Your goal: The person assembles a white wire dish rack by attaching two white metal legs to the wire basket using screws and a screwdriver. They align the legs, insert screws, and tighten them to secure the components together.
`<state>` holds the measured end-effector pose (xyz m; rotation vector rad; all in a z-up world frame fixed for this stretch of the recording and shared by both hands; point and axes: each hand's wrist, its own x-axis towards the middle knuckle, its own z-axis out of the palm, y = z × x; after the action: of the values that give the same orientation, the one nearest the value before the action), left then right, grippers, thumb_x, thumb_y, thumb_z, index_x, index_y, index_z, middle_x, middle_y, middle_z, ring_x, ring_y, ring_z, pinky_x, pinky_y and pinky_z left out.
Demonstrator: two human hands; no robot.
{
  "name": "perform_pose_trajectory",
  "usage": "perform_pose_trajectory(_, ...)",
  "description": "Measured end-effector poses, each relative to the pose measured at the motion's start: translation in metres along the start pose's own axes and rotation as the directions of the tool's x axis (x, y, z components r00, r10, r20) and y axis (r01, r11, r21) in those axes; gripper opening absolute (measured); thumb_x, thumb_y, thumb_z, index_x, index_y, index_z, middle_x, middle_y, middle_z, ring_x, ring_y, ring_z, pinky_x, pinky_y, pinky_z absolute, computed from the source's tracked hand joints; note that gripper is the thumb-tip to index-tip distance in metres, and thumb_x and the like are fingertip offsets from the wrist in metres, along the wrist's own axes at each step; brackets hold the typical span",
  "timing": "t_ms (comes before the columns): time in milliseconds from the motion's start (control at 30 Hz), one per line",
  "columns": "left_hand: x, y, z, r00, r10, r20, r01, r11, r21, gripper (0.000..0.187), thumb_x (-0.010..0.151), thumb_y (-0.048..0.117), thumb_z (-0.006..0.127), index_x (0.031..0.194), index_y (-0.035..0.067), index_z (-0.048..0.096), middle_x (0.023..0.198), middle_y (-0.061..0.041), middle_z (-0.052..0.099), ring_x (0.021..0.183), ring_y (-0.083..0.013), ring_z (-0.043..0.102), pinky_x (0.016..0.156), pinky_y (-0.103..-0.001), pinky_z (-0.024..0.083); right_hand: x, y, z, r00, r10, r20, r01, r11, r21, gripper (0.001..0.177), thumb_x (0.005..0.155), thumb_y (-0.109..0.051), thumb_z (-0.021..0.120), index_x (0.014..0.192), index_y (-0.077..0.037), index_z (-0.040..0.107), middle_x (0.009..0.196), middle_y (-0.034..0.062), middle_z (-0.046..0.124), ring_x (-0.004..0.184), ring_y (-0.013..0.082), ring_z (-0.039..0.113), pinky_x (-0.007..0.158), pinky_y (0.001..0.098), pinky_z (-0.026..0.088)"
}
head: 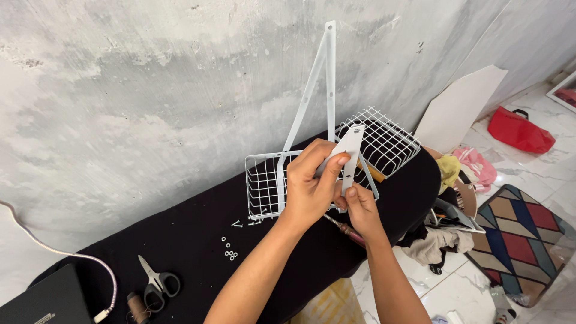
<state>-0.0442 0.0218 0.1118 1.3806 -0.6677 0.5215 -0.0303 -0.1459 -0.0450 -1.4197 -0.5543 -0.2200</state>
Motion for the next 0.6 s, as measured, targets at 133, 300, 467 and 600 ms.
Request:
perform_pose_trajectory(133,0.0,0.005,0.001,0.986,-0.165,0.009,0.165,0.983,-0.075,0.014,0.1,0.012,0.065,0.099,-0.001,0.07,0.091,-0.005,0.066,0.059,-0.0056,0.061,0.047,-0.022,0.046,0.0,0.002,0.001,0.998,0.037,-0.044,-0.037,0.999,0.002,0.052,0.11,-0.047,0.043,0.105,-0.001,0.067,0.074,-0.0014,0.051,0.068,0.0091,0.045,0.064,0.026,0.04)
perform_pose_trajectory(300,0.0,0.006,0.003,1.0,-0.016,-0.02,0.017,1.0,0.011,0.01,0.102,0.009,0.066,0.101,0.0,0.07,0.091,-0.004,0.066,0.066,-0.0065,0.061,0.054,-0.023,0.045,0.007,-0.033,0.014,0.992,-0.046,-0.118,0.024,0.982,-0.186,0.056,0.107,-0.05,0.048,0.121,0.001,0.064,0.097,0.0043,0.065,0.09,0.0118,0.061,0.082,0.0281,0.05)
perform_pose_trajectory(467,-0.002,0.003,0.004,0.998,0.048,-0.043,-0.046,0.997,0.056,0.007,0.103,0.007,0.067,0.101,0.0,0.069,0.088,-0.004,0.065,0.069,-0.0078,0.056,0.056,-0.024,0.042,0.032,-0.1,0.041,0.844,-0.455,-0.284,0.375,0.879,-0.294,0.049,0.11,-0.043,0.061,0.128,0.003,0.06,0.12,0.0061,0.057,0.111,0.0157,0.06,0.101,0.0314,0.052)
perform_pose_trajectory(600,-0.002,0.002,0.004,0.998,0.049,-0.043,-0.046,0.997,0.065,0.006,0.102,0.005,0.067,0.099,0.0,0.068,0.085,-0.004,0.063,0.067,-0.0077,0.054,0.055,-0.025,0.039,0.056,-0.144,0.055,0.85,-0.454,-0.268,0.365,0.874,-0.322,0.041,0.111,-0.032,0.064,0.128,0.005,0.062,0.119,0.0069,0.059,0.108,0.0127,0.057,0.097,0.0266,0.047)
